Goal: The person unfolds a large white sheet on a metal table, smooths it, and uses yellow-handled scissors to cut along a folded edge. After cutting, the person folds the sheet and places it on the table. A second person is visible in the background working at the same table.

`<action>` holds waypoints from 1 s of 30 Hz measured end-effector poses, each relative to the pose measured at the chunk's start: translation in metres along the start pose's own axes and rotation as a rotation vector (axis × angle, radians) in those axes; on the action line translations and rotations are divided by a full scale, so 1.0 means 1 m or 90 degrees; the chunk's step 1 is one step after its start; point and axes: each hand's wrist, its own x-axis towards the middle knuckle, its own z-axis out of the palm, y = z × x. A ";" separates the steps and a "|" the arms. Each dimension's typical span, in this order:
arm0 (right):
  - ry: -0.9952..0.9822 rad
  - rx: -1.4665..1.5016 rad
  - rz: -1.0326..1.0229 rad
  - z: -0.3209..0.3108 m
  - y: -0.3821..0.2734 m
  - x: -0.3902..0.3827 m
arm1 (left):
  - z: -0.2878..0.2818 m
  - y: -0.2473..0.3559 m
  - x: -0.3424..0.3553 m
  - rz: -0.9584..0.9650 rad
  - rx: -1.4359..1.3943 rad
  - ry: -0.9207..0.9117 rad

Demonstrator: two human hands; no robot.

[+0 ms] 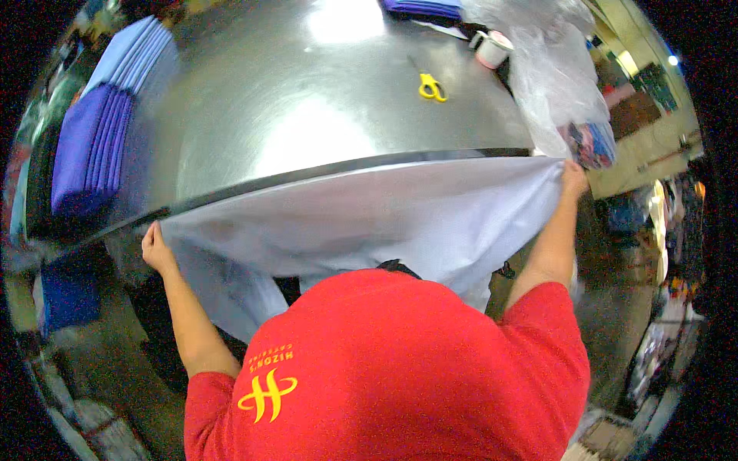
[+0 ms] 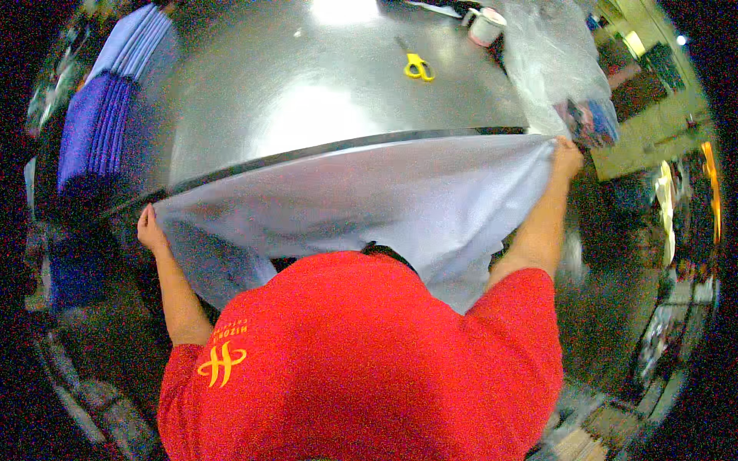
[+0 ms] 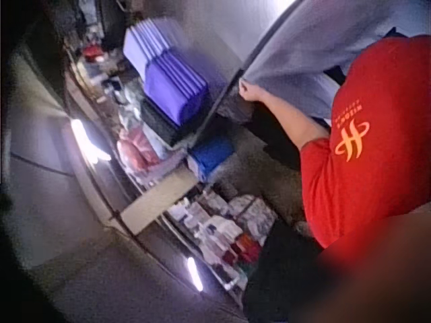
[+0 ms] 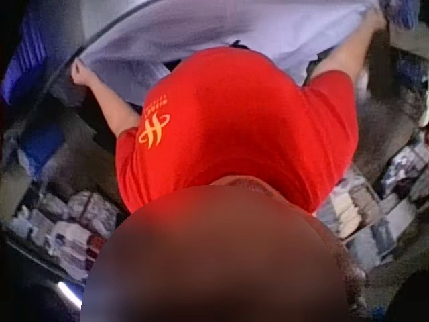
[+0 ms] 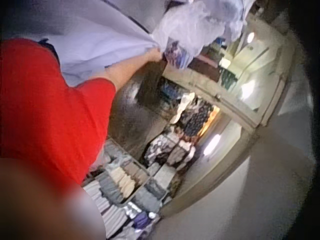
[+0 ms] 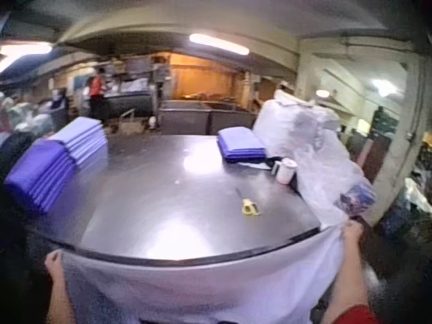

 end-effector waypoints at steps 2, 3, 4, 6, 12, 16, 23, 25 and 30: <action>-0.063 0.047 0.068 0.029 -0.001 -0.023 | 0.015 0.016 -0.001 0.001 0.058 -0.016; -0.119 0.033 0.091 0.040 -0.004 -0.026 | 0.023 0.022 -0.005 -0.025 0.028 -0.021; -0.123 0.058 0.095 0.053 -0.008 -0.031 | 0.033 0.027 -0.009 -0.046 0.011 -0.018; -0.155 0.062 0.115 0.072 -0.016 -0.029 | 0.049 0.032 -0.016 -0.073 0.013 -0.017; -0.167 0.044 0.104 0.115 -0.033 -0.005 | 0.074 0.046 -0.026 -0.023 0.081 -0.039; -0.136 0.071 0.071 0.132 -0.036 0.003 | 0.083 0.051 -0.034 -0.045 0.153 -0.084; -0.129 0.097 0.074 0.167 -0.015 0.013 | 0.101 0.043 -0.028 -0.096 0.107 -0.091; -0.168 0.098 0.009 0.174 -0.001 0.019 | 0.109 0.043 -0.024 -0.083 0.142 -0.086; -0.205 0.029 -0.048 0.174 0.029 0.033 | 0.137 0.061 -0.017 -0.006 0.234 -0.072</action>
